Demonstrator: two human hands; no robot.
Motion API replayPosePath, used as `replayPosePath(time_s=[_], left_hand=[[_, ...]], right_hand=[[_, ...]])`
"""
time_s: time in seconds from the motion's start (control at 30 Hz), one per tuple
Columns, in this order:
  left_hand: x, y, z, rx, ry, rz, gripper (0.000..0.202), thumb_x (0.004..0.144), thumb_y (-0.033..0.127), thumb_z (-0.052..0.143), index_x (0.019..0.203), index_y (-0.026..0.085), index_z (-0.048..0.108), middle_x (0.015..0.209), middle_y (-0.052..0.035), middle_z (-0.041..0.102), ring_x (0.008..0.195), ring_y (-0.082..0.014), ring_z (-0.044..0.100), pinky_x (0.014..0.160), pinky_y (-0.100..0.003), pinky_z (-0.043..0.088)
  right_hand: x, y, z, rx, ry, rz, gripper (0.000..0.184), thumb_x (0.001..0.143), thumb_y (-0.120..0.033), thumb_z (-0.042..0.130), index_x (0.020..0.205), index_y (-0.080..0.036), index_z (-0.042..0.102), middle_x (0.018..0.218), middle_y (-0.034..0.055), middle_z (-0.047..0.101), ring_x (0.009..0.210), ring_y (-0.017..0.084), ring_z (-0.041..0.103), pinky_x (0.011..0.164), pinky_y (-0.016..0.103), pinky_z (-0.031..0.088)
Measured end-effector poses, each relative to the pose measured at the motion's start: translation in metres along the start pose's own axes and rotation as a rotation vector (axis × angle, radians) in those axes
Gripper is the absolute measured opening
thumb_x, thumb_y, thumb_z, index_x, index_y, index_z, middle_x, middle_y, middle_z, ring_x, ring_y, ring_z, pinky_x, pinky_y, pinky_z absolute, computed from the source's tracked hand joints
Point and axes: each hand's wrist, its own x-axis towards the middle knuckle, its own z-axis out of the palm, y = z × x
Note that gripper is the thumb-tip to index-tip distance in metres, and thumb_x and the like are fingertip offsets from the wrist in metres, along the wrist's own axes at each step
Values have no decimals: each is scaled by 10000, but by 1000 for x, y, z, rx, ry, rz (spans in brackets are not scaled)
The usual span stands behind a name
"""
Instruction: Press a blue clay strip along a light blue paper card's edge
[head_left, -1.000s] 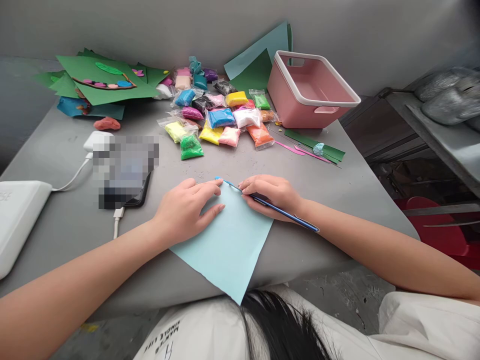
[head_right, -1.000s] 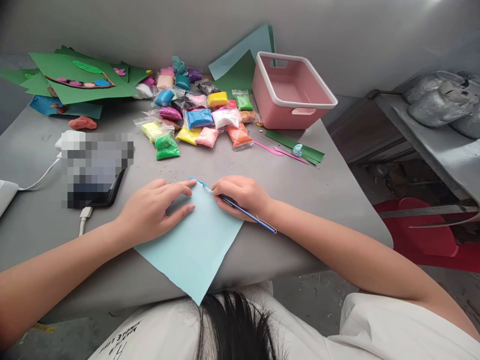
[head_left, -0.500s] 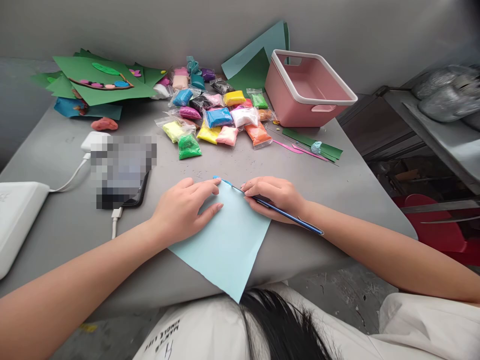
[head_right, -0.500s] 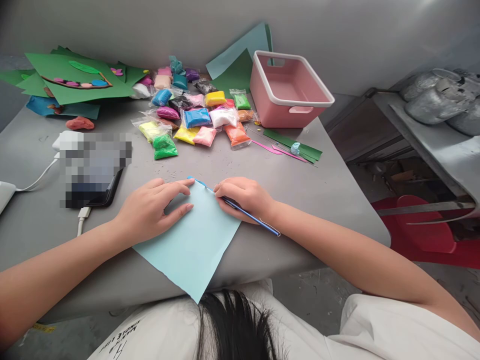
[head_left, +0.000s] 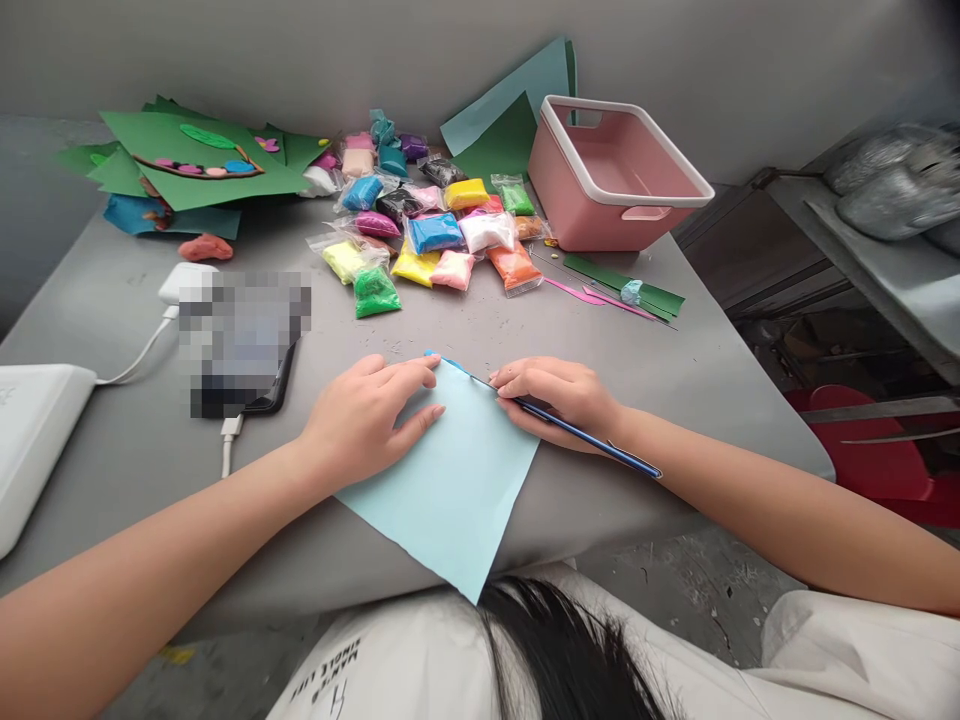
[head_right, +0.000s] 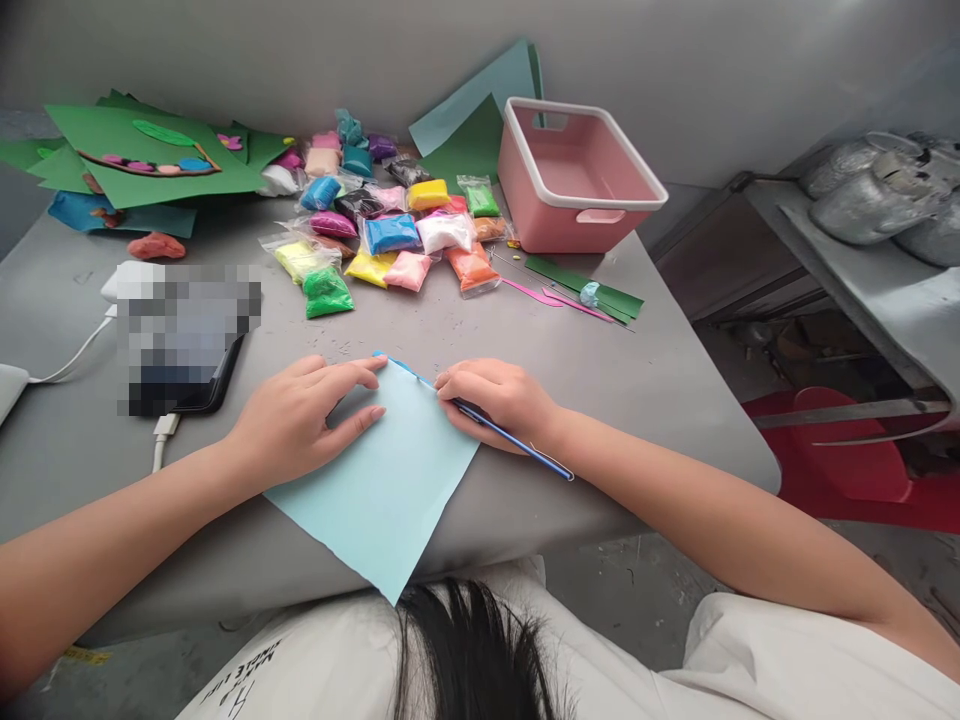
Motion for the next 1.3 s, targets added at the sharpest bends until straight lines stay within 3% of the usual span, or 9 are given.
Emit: replayPosePath(time_s=[0.33, 0.6, 0.87, 1.03, 1.2, 1.3], left_hand=[[0, -1, 1, -61, 73, 51, 194, 980, 368, 515, 1018, 216, 629, 1276, -16, 719, 725, -182, 556, 656, -314, 418], [0, -2, 3, -33, 94, 88, 174, 972, 361, 545, 999, 211, 628, 1155, -15, 758, 708, -191, 529, 630, -307, 408], [0, 0, -1, -140, 182, 106, 126, 981, 279, 537, 991, 189, 625, 997, -13, 766, 643, -158, 523, 658, -300, 442], [1, -1, -2, -203, 202, 18, 152, 981, 303, 528, 964, 201, 640, 888, -14, 744, 607, -146, 516, 623, -289, 442], [2, -3, -2, -208, 170, -42, 197, 979, 334, 510, 974, 195, 649, 862, -34, 729, 655, -163, 557, 613, -294, 447], [2, -3, -1, -181, 153, -23, 208, 985, 326, 490, 981, 192, 649, 903, -45, 737, 705, -178, 584, 645, -308, 461]], right_hand=[[-1, 1, -3, 25, 10, 14, 122, 912, -108, 588, 933, -228, 590, 882, 38, 749, 923, 169, 748, 827, 285, 611], [-4, 4, -2, 66, 61, 105, 91, 901, -143, 603, 928, -229, 613, 916, 43, 754, 898, 172, 751, 801, 285, 610], [28, 2, -12, 116, 99, 272, 92, 859, -158, 596, 837, -219, 661, 768, -5, 714, 672, 129, 654, 665, 253, 541], [50, 11, -19, 300, 9, 409, 36, 852, -221, 677, 858, -198, 704, 830, 16, 730, 742, 144, 670, 686, 257, 543], [58, 26, -20, 683, -88, 438, 307, 848, -262, 715, 1149, -202, 708, 1176, 70, 743, 1098, 215, 707, 984, 354, 560], [58, 30, -21, 885, -130, 500, 325, 856, -282, 701, 1175, -223, 717, 1265, 65, 718, 1210, 231, 663, 1059, 400, 532]])
